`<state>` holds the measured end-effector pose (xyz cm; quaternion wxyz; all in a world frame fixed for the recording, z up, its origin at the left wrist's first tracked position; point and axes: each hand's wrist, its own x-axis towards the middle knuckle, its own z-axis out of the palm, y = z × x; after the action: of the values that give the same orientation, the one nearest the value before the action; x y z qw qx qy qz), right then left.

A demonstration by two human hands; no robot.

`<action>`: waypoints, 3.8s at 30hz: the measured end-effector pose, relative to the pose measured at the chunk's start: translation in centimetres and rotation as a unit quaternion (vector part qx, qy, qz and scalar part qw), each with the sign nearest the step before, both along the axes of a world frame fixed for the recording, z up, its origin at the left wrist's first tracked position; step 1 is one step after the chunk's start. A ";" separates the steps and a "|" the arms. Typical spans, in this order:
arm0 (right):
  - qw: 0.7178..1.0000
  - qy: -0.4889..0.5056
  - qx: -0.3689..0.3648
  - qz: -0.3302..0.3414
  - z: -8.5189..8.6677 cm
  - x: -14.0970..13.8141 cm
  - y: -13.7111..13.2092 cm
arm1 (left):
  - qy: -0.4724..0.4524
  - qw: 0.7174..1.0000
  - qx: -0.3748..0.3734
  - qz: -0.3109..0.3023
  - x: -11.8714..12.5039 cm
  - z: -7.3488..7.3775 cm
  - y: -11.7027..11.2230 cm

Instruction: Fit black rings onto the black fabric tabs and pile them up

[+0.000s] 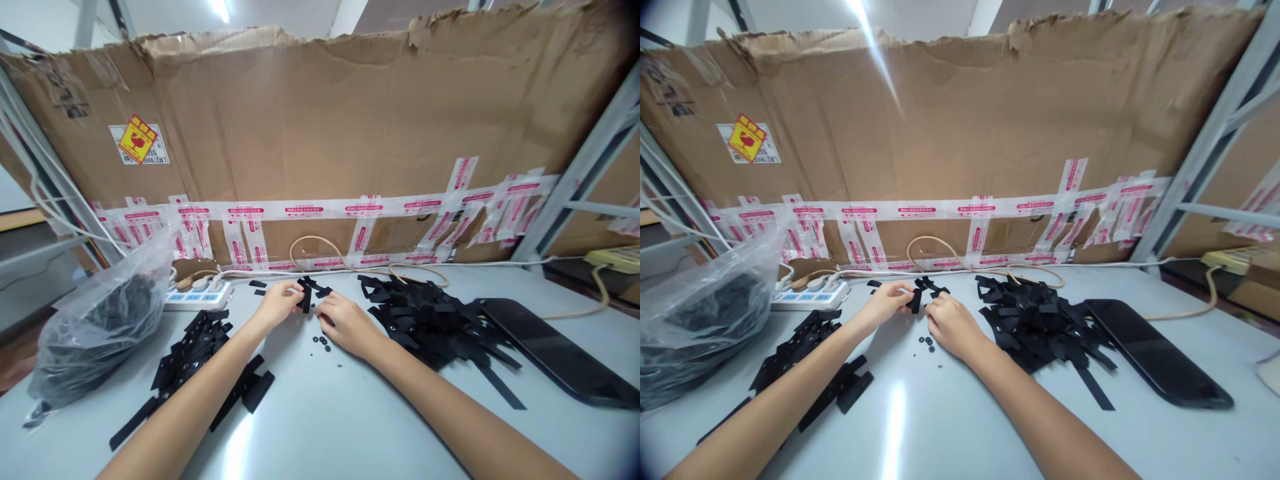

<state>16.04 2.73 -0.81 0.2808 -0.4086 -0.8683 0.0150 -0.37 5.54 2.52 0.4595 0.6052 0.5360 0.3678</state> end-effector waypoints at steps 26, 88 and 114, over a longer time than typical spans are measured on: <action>0.809 0.470 -0.332 0.123 2.3 0.7 -0.1 | 0.036 0.998 -0.027 -0.047 1.0 0.1 -1.2; 0.982 0.148 0.114 -0.007 1.2 0.6 -0.6 | -0.346 0.907 -0.235 0.056 3.0 -0.3 -2.8; 0.810 0.497 -0.305 -0.055 1.4 0.3 0.6 | -0.205 0.976 -0.076 -0.012 3.0 -0.1 -3.2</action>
<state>16.38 3.34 0.61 0.5355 -0.4573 -0.5370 0.4645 2.59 2.38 2.40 0.6083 0.4866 0.4497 0.4370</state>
